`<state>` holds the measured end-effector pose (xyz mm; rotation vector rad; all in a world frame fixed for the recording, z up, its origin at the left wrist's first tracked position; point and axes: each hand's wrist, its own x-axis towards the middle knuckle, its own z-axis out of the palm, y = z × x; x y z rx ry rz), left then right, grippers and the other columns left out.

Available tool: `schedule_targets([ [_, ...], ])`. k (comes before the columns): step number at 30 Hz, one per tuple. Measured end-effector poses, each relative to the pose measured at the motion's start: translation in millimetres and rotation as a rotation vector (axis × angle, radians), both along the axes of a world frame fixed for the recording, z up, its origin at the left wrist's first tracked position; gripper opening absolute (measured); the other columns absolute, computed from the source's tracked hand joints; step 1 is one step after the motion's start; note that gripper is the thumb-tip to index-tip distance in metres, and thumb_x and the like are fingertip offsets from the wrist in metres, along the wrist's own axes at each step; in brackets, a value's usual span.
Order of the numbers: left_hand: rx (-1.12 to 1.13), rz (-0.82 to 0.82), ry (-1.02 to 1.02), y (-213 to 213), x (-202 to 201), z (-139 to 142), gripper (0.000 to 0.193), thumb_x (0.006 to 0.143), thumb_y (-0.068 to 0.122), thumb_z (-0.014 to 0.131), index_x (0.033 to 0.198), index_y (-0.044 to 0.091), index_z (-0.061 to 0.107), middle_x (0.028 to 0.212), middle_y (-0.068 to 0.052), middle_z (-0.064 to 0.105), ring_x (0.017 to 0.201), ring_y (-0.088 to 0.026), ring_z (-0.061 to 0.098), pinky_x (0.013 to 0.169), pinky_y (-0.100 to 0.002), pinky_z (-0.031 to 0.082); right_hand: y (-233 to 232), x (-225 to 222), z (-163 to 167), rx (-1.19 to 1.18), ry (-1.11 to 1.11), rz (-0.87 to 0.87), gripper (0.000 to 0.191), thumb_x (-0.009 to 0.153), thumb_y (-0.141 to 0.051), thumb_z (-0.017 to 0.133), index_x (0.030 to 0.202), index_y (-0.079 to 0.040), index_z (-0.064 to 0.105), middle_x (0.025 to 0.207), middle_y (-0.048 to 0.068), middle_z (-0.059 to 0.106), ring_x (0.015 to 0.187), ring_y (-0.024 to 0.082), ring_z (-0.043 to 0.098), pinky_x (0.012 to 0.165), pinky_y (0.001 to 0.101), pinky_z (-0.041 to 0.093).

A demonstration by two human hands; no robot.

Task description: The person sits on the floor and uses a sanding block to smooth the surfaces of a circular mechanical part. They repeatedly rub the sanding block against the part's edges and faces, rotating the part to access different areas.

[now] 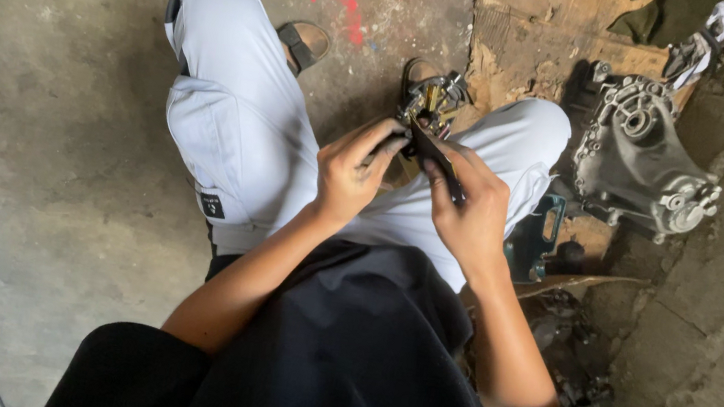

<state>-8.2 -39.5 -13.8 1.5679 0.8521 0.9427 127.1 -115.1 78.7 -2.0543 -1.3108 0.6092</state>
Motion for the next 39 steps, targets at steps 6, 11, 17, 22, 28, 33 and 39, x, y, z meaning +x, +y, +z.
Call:
schedule_targets([
  [6, 0.245, 0.040, 0.043, -2, -2, 3, 0.020, 0.091, 0.000, 0.078, 0.110, 0.002, 0.071, 0.109, -0.013, 0.074, 0.094, -0.029, 0.076, 0.081, -0.034, 0.061, 2, 2, 8, -0.008, 0.018, 0.028, 0.023, 0.093, 0.002, 0.070, 0.116, 0.000, 0.072, 0.108, 0.014, 0.073, 0.092, 0.028, 0.075, 0.079, 0.0313, 0.059],
  [11, 0.208, 0.018, 0.025, -1, -2, 4, 0.019, 0.091, 0.002, 0.080, 0.109, 0.002, 0.073, 0.108, -0.013, 0.075, 0.095, -0.027, 0.077, 0.081, -0.034, 0.061, 0, 3, 10, -0.051, 0.032, -0.036, 0.019, 0.092, 0.001, 0.072, 0.111, 0.002, 0.073, 0.102, 0.014, 0.074, 0.083, 0.028, 0.073, 0.074, 0.0323, 0.055],
  [17, 0.221, 0.015, 0.024, -2, -3, 3, 0.020, 0.091, 0.002, 0.079, 0.111, 0.001, 0.074, 0.111, -0.014, 0.075, 0.099, -0.028, 0.077, 0.084, -0.034, 0.062, -4, -3, 8, -0.074, 0.027, -0.077, 0.018, 0.091, 0.001, 0.073, 0.109, 0.002, 0.073, 0.096, 0.015, 0.073, 0.080, 0.028, 0.071, 0.072, 0.0320, 0.054],
  [22, 0.245, 0.011, 0.014, -1, -2, 3, 0.020, 0.091, 0.001, 0.080, 0.110, 0.001, 0.075, 0.112, -0.014, 0.076, 0.097, -0.027, 0.078, 0.083, -0.032, 0.062, -5, -7, 10, -0.051, 0.012, -0.100, 0.022, 0.089, 0.003, 0.074, 0.111, 0.002, 0.073, 0.097, 0.016, 0.074, 0.082, 0.027, 0.073, 0.075, 0.0316, 0.055],
  [28, 0.079, -0.007, -0.029, -5, 1, 1, 0.021, 0.090, 0.000, 0.080, 0.111, 0.000, 0.075, 0.112, -0.014, 0.076, 0.100, -0.023, 0.077, 0.086, -0.030, 0.061, -17, -16, -3, 0.022, -0.015, -0.181, 0.028, 0.089, 0.000, 0.074, 0.117, 0.002, 0.071, 0.108, 0.018, 0.074, 0.095, 0.024, 0.075, 0.083, 0.0283, 0.058],
  [33, -0.450, -0.043, -0.232, -8, 2, -11, 0.022, 0.094, -0.002, 0.077, 0.115, -0.005, 0.073, 0.111, -0.012, 0.077, 0.103, -0.014, 0.073, 0.091, -0.027, 0.059, -38, 37, -26, 0.178, 0.650, -0.526, 0.016, 0.097, -0.001, 0.071, 0.111, 0.007, 0.073, 0.102, 0.010, 0.073, 0.093, 0.020, 0.068, 0.088, 0.0314, 0.053],
  [39, -0.384, -0.119, -0.232, -1, -4, -8, 0.024, 0.093, -0.002, 0.078, 0.116, -0.003, 0.072, 0.112, -0.012, 0.075, 0.103, -0.015, 0.073, 0.091, -0.026, 0.059, -42, 60, -60, 0.047, 1.275, -0.579, 0.015, 0.091, 0.000, 0.071, 0.104, 0.008, 0.071, 0.097, 0.012, 0.072, 0.093, 0.023, 0.068, 0.093, 0.0385, 0.054],
])
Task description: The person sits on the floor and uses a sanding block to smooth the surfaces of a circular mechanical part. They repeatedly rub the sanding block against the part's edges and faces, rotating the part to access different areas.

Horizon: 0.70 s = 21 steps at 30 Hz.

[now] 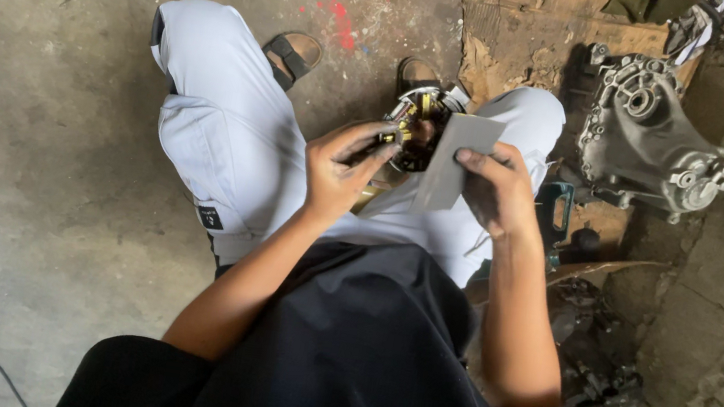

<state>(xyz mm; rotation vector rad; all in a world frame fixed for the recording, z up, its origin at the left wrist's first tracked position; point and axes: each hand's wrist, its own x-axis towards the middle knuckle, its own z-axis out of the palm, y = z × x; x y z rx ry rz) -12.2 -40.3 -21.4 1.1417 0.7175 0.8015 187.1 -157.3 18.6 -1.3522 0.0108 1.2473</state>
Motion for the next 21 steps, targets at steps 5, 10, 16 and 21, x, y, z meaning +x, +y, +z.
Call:
schedule_targets([
  [5, 0.322, -0.046, 0.150, 14, -5, 20, 0.026, 0.085, 0.001, 0.084, 0.109, 0.003, 0.076, 0.124, -0.017, 0.071, 0.112, -0.025, 0.073, 0.097, -0.032, 0.058, 3, -9, 3, 0.034, 0.038, 0.034, 0.019, 0.090, 0.000, 0.068, 0.106, 0.008, 0.072, 0.105, 0.015, 0.074, 0.100, 0.025, 0.071, 0.098, 0.0388, 0.054],
  [10, 0.554, -0.198, -0.003, 41, -5, 29, 0.027, 0.083, 0.003, 0.085, 0.108, 0.006, 0.077, 0.144, -0.020, 0.054, 0.131, -0.037, 0.060, 0.109, -0.043, 0.054, 0, -8, 1, 0.053, 0.093, -0.015, 0.016, 0.094, -0.001, 0.069, 0.107, 0.009, 0.072, 0.103, 0.015, 0.074, 0.097, 0.024, 0.071, 0.097, 0.0408, 0.056],
  [16, 0.519, -0.394, -0.020, 58, -7, 21, 0.025, 0.087, 0.001, 0.083, 0.111, 0.004, 0.076, 0.139, -0.016, 0.063, 0.112, -0.026, 0.072, 0.091, -0.035, 0.062, 4, -14, 15, 0.055, 0.005, 0.063, 0.014, 0.099, -0.005, 0.073, 0.106, 0.007, 0.072, 0.097, 0.010, 0.073, 0.088, 0.020, 0.067, 0.082, 0.0356, 0.053],
  [21, 0.673, -0.247, 0.050, 43, -8, 19, 0.029, 0.088, -0.001, 0.083, 0.115, 0.001, 0.075, 0.125, -0.008, 0.070, 0.109, -0.023, 0.074, 0.094, -0.033, 0.063, 4, -34, 83, -0.191, -0.920, 0.184, 0.019, 0.101, -0.010, 0.071, 0.115, 0.002, 0.073, 0.105, 0.006, 0.073, 0.096, 0.009, 0.067, 0.088, 0.0236, 0.052],
])
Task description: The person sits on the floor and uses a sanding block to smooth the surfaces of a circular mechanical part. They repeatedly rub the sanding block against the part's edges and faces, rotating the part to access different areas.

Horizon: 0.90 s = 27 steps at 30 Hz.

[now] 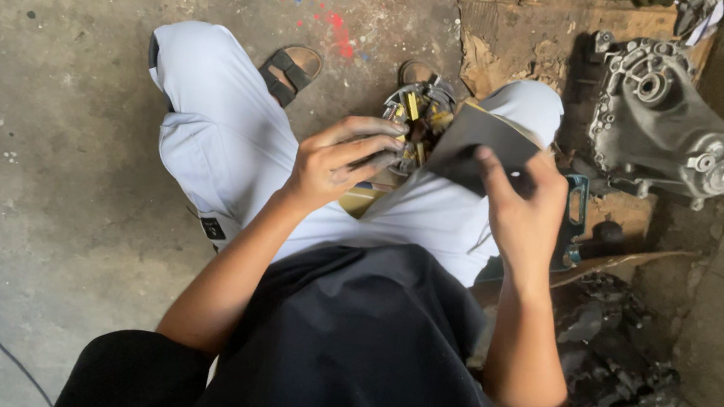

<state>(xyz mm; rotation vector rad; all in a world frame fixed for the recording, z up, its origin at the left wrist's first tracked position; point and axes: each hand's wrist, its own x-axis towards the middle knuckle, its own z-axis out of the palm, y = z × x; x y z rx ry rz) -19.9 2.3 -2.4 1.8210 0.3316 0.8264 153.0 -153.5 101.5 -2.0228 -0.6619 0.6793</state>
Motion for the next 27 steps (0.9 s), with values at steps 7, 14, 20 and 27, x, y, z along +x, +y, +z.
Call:
schedule_targets([
  [7, 0.105, 0.097, -0.059, -13, 15, 7, 0.027, 0.089, -0.007, 0.080, 0.114, -0.003, 0.072, 0.115, -0.012, 0.069, 0.105, -0.025, 0.073, 0.091, -0.034, 0.063, 29, -29, 18, -0.203, -0.196, 0.017, 0.020, 0.095, -0.014, 0.076, 0.110, -0.002, 0.078, 0.075, 0.010, 0.074, 0.057, 0.008, 0.055, 0.053, 0.0262, 0.043],
  [14, 0.316, 0.148, -0.101, -9, 22, 17, 0.025, 0.086, -0.010, 0.077, 0.111, -0.006, 0.072, 0.107, -0.014, 0.072, 0.098, -0.028, 0.075, 0.085, -0.037, 0.063, 25, -16, 11, -0.179, -0.194, 0.160, 0.021, 0.093, -0.010, 0.077, 0.112, 0.000, 0.075, 0.082, 0.012, 0.076, 0.063, 0.009, 0.058, 0.057, 0.0276, 0.046],
  [20, 0.271, 0.179, -0.144, -13, 29, 22, 0.024, 0.085, -0.010, 0.076, 0.107, -0.002, 0.074, 0.108, -0.013, 0.073, 0.099, -0.029, 0.076, 0.085, -0.036, 0.064, 22, -11, 10, -0.171, -0.130, 0.147, 0.022, 0.094, -0.007, 0.074, 0.116, -0.001, 0.074, 0.085, 0.009, 0.078, 0.070, 0.006, 0.066, 0.061, 0.0259, 0.051],
  [27, 0.107, 0.220, -0.110, -22, 30, 13, 0.025, 0.084, -0.011, 0.078, 0.106, 0.001, 0.076, 0.108, -0.010, 0.073, 0.095, -0.025, 0.076, 0.083, -0.034, 0.064, 23, -17, 14, -0.152, -0.241, 0.224, 0.024, 0.093, -0.005, 0.074, 0.116, 0.001, 0.072, 0.092, 0.017, 0.076, 0.074, 0.019, 0.072, 0.064, 0.0299, 0.053],
])
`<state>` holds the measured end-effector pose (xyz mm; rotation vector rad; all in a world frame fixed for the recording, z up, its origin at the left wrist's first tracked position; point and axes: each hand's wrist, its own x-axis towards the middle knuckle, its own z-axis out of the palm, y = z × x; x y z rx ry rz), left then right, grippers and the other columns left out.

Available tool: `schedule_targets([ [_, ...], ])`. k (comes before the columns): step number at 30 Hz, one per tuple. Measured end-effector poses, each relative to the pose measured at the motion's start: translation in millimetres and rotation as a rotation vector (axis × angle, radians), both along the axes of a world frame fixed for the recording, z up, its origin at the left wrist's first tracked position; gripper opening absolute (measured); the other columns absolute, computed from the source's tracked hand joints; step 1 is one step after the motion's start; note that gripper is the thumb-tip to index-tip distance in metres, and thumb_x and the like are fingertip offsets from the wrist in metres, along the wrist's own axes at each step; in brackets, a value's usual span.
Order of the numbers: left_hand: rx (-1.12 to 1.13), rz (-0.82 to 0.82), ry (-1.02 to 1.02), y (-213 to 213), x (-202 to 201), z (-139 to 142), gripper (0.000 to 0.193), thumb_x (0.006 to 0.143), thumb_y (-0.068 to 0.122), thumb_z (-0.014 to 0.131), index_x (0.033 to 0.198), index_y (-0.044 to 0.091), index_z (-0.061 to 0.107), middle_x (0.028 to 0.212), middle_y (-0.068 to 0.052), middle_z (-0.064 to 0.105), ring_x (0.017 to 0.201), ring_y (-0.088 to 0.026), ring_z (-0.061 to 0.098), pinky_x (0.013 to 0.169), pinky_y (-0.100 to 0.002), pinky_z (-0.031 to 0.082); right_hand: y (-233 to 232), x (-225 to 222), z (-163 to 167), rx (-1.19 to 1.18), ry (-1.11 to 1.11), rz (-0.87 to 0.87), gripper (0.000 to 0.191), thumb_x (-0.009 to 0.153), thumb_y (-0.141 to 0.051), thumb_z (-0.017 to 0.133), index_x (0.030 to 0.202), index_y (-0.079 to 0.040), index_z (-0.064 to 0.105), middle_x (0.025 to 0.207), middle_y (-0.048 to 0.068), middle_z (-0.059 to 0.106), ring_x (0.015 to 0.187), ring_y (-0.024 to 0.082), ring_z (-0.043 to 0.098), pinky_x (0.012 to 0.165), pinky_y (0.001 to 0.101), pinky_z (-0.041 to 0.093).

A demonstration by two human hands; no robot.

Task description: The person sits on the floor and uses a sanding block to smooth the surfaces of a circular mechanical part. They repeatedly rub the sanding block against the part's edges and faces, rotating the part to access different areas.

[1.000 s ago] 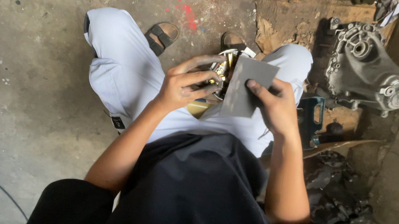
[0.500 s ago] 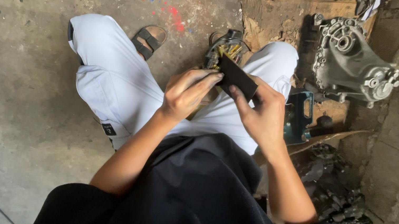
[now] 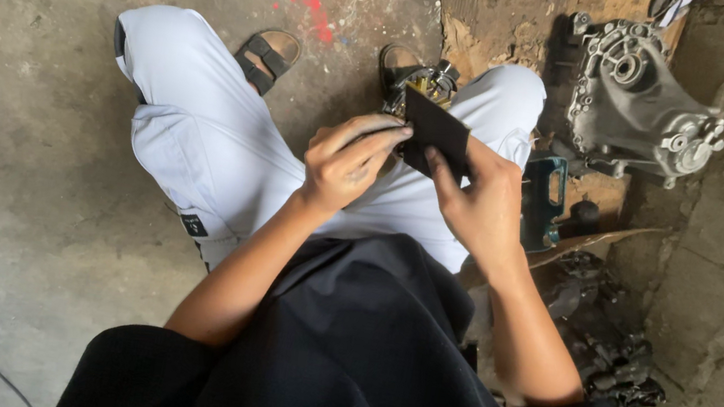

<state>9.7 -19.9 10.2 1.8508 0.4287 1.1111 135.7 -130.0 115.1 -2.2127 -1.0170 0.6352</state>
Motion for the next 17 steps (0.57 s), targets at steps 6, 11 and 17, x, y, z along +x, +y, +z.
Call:
schedule_targets([
  [6, -0.205, 0.061, 0.052, -16, 2, 3, 0.020, 0.085, -0.002, 0.084, 0.102, 0.002, 0.074, 0.104, -0.010, 0.074, 0.095, -0.023, 0.076, 0.083, -0.031, 0.061, 3, 2, -1, 0.014, -0.038, 0.044, 0.018, 0.092, -0.005, 0.074, 0.109, 0.003, 0.072, 0.093, 0.021, 0.074, 0.080, 0.030, 0.075, 0.071, 0.0343, 0.055],
  [11, -0.599, 0.045, 0.101, -20, 5, -3, 0.016, 0.089, -0.003, 0.080, 0.104, -0.001, 0.074, 0.101, -0.010, 0.078, 0.093, -0.018, 0.077, 0.084, -0.028, 0.061, 6, 5, -8, -0.086, -0.008, 0.032, 0.015, 0.091, -0.008, 0.075, 0.101, 0.003, 0.074, 0.088, 0.021, 0.073, 0.073, 0.032, 0.073, 0.066, 0.0362, 0.053],
  [17, -0.628, 0.104, 0.111, -32, 4, -8, 0.015, 0.089, -0.003, 0.080, 0.103, -0.001, 0.073, 0.101, -0.009, 0.077, 0.093, -0.018, 0.077, 0.084, -0.027, 0.061, 4, 6, -14, -0.100, 0.008, 0.064, 0.014, 0.092, -0.008, 0.075, 0.101, 0.002, 0.074, 0.087, 0.020, 0.073, 0.074, 0.032, 0.073, 0.067, 0.0366, 0.053],
])
